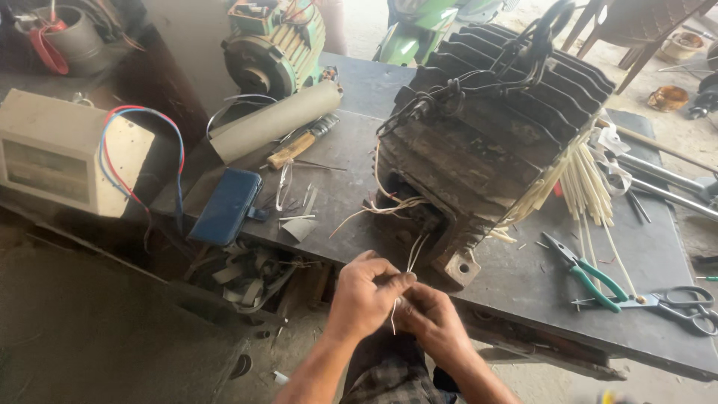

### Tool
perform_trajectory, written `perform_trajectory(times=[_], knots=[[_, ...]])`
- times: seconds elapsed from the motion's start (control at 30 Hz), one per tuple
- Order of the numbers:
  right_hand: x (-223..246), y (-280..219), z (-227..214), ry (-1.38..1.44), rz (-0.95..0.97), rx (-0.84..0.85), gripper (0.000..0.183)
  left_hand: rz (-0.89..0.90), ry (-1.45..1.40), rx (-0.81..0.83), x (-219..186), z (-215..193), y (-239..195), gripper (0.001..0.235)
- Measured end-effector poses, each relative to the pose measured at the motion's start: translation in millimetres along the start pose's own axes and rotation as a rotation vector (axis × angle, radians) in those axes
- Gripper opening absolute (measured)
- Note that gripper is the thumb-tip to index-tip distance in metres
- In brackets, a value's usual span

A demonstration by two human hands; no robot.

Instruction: The person works on a disassembled motor stator, inserting and adjusting white insulated wires into slots on the metal core. They repeatedly pull, align, and tuck wires by hand while another person occasionally assists. The task continues without a visible final state.

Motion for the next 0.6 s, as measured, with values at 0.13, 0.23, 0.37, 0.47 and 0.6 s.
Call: perform_trajectory(times=[0.13, 0.23, 0.37, 0.47, 0.6], knots=[[-1, -1, -4, 0.072, -0.074, 0.033, 0.022, 0.071, -0.268, 0.102, 4, 8, 8, 0.015], [-3, -1, -8, -0.081, -0.074, -0.028, 0.024, -0.228, -0.606, 0.308, 22, 37, 1, 0.019], [39, -16, -13, -0.565, -0.345, -0.278, 0.014, -0.061, -0.032, 0.11, 0, 22, 9, 0.024], [83, -53, -9, -0.851, -0.676, -0.534, 0.02, 0.0, -0.069, 0.005, -16, 13, 13, 0.037], [113, -91, 15, -1.03, -1.118, -0.363, 0.023, -0.182, -0.089, 0.068, -3, 16, 9, 0.032]])
Point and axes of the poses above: each hand's wrist, its own y-axis towards the middle knuckle, its own z-axis out of the palm, x = y × z, the point moved 9 cm from there along y, towards the middle knuckle, and after that the axes turned 2 degrees about z, right-handed, at the moved point
